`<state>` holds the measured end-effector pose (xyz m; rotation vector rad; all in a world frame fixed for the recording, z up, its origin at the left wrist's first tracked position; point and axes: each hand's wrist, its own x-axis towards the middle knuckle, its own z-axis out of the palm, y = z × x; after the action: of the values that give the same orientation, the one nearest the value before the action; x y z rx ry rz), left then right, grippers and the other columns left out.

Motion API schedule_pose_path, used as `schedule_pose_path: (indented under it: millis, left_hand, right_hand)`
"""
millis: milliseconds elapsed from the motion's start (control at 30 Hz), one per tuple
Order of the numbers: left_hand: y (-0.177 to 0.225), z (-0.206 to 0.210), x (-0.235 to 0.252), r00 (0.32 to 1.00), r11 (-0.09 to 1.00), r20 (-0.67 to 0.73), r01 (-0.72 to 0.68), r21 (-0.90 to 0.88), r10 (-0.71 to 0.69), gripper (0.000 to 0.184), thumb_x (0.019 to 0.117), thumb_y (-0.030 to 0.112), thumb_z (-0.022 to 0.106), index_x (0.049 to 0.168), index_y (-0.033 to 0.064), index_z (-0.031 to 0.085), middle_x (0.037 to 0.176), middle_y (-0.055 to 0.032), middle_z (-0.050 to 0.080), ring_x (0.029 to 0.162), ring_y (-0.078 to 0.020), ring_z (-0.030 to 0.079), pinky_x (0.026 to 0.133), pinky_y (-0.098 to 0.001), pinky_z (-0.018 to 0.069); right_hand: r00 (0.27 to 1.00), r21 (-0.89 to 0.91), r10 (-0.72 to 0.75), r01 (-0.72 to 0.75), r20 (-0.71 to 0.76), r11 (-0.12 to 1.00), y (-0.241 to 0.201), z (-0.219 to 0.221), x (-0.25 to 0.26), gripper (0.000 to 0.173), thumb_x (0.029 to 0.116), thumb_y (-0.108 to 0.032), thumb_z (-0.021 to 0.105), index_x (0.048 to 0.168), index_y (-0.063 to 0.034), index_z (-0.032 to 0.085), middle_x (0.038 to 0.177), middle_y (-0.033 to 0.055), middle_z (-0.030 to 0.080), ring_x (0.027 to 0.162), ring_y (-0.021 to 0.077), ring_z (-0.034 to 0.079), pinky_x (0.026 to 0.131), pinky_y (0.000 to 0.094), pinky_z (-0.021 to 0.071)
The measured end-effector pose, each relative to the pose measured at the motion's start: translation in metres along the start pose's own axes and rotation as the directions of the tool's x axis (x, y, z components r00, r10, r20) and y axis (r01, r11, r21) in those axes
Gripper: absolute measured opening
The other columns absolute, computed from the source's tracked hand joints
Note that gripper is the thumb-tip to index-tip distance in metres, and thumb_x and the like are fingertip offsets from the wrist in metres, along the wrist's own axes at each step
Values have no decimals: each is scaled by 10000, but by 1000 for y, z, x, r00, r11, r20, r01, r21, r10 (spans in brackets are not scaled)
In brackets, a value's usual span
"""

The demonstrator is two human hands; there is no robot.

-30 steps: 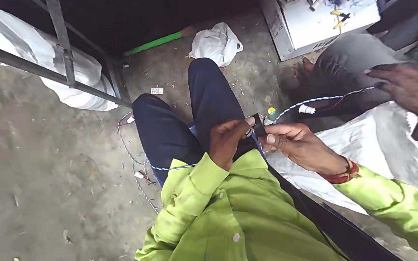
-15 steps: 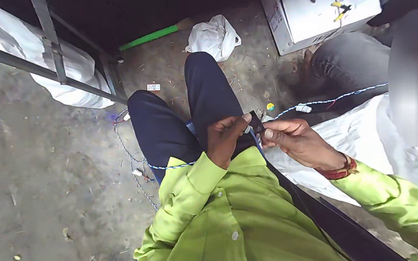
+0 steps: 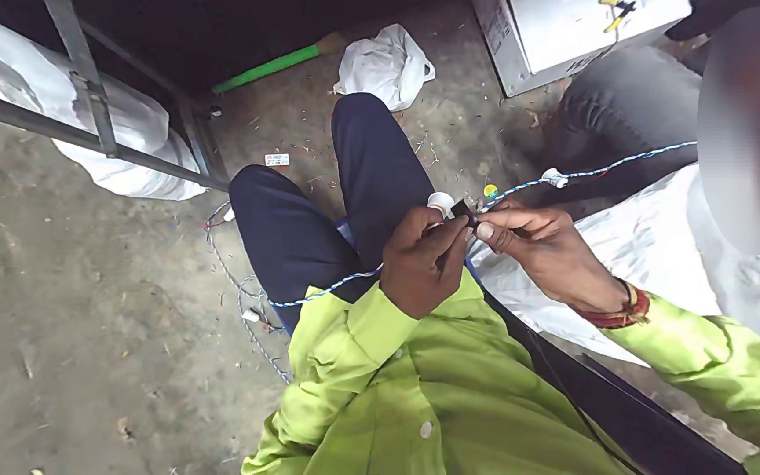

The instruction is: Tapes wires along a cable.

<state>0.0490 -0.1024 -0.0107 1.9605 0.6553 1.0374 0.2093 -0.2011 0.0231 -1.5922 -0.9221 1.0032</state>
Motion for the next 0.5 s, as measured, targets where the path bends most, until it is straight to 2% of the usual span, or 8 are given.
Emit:
schedule_pose_path:
  millis: [100, 233, 500]
  left_hand:
    - [-2, -1, -1, 998, 996, 45, -53, 68, 50, 156, 897, 73, 708, 1001, -3, 796, 957, -144, 672, 860, -161, 650, 790, -244, 567]
    - [-3, -1, 1, 994, 988, 57, -97, 118, 91, 122, 883, 52, 723, 963, -1, 798, 913, -139, 668, 818, -160, 644, 753, -226, 562]
    - [-5, -12, 6, 983, 993, 147, -115, 38, 108, 133, 910, 40, 715, 1004, -11, 793, 934, -151, 662, 830, -151, 635, 768, -203, 550]
  right_hand:
    - [999, 6, 32, -32, -2, 999, 2, 1, -2, 111, 949, -81, 701, 1021, -73, 784, 964, -11, 667, 825, 64, 625, 691, 187, 544]
    - [1000, -22, 29, -29, 10, 999, 2, 0, -2, 109, 946, -71, 698, 1020, -71, 779, 968, -19, 666, 837, 49, 623, 703, 175, 541]
    - [1000, -52, 9, -8, 27, 999, -3, -3, -1, 98, 939, -71, 705, 992, -77, 787, 938, -23, 658, 817, 51, 614, 683, 170, 530]
